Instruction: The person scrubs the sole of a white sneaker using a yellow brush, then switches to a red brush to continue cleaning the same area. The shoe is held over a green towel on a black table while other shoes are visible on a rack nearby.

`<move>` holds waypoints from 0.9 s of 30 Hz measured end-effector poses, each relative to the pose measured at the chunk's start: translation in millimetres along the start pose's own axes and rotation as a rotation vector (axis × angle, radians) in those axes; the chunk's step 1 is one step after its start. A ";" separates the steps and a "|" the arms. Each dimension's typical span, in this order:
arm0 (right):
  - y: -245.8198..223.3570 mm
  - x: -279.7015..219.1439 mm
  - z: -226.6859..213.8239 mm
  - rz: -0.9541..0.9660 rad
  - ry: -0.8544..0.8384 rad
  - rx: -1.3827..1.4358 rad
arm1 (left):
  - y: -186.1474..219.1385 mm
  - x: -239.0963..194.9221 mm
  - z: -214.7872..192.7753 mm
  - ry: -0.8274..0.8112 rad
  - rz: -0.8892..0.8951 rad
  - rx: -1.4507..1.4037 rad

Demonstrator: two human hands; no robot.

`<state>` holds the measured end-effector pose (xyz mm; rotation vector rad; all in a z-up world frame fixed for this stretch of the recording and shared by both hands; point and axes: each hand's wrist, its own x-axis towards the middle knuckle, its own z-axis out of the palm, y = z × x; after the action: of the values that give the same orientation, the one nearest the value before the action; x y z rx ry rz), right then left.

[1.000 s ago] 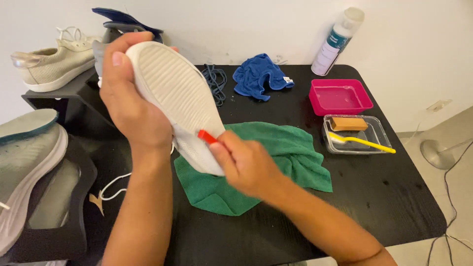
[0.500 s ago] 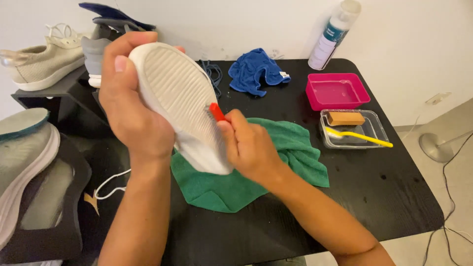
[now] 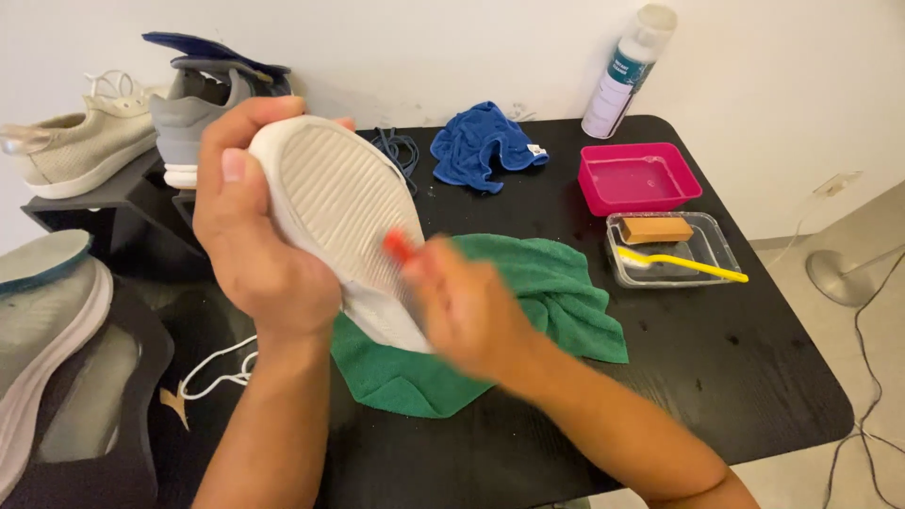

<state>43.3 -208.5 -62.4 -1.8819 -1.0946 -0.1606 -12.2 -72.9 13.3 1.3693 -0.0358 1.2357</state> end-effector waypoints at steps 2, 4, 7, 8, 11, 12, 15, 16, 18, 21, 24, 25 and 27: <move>-21.6 -12.7 -2.9 0.024 -0.178 0.120 | 1.7 -0.3 -0.7 0.009 -0.054 -0.049; -9.2 -3.2 -4.7 0.048 -0.110 0.037 | 3.1 -0.3 -1.1 -0.015 -0.033 -0.023; 7.6 8.3 -7.4 0.077 0.021 -0.076 | 3.7 -5.4 1.4 -0.031 -0.017 -0.012; 13.0 12.5 -8.9 0.083 0.089 -0.105 | 3.6 -6.9 3.7 -0.028 -0.021 -0.027; -0.5 6.3 -9.9 -0.054 0.002 -0.006 | 5.9 -4.7 4.4 0.011 -0.015 0.014; -8.1 0.7 -9.5 -0.055 0.003 -0.005 | 7.1 -5.2 5.4 0.011 -0.014 0.014; -21.8 -7.1 -9.9 0.029 -0.135 0.123 | 8.3 -5.6 5.7 0.037 -0.067 -0.034; -20.0 -5.1 -12.5 -0.008 -0.110 0.072 | 6.6 -6.0 5.7 0.014 -0.048 -0.046; -11.2 2.6 -15.1 -0.046 -0.084 0.017 | 4.2 -7.0 5.6 -0.009 -0.027 -0.061; 1.0 12.2 -17.2 -0.022 0.084 -0.158 | 3.9 -9.7 7.1 -0.042 -0.031 -0.048; -12.8 8.2 -20.8 0.059 0.079 -0.145 | 6.6 -11.1 10.1 -0.010 -0.007 0.004; -22.6 2.8 -21.3 0.046 -0.026 -0.076 | 6.5 -11.5 10.8 0.007 -0.027 -0.018; -30.6 -5.0 -22.2 0.030 -0.135 -0.011 | 6.7 -13.1 11.0 0.029 -0.047 -0.043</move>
<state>24.5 -223.0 -32.5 -1.9404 -1.1579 -0.0224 -15.6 -90.9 12.8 1.3077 -0.0104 1.2090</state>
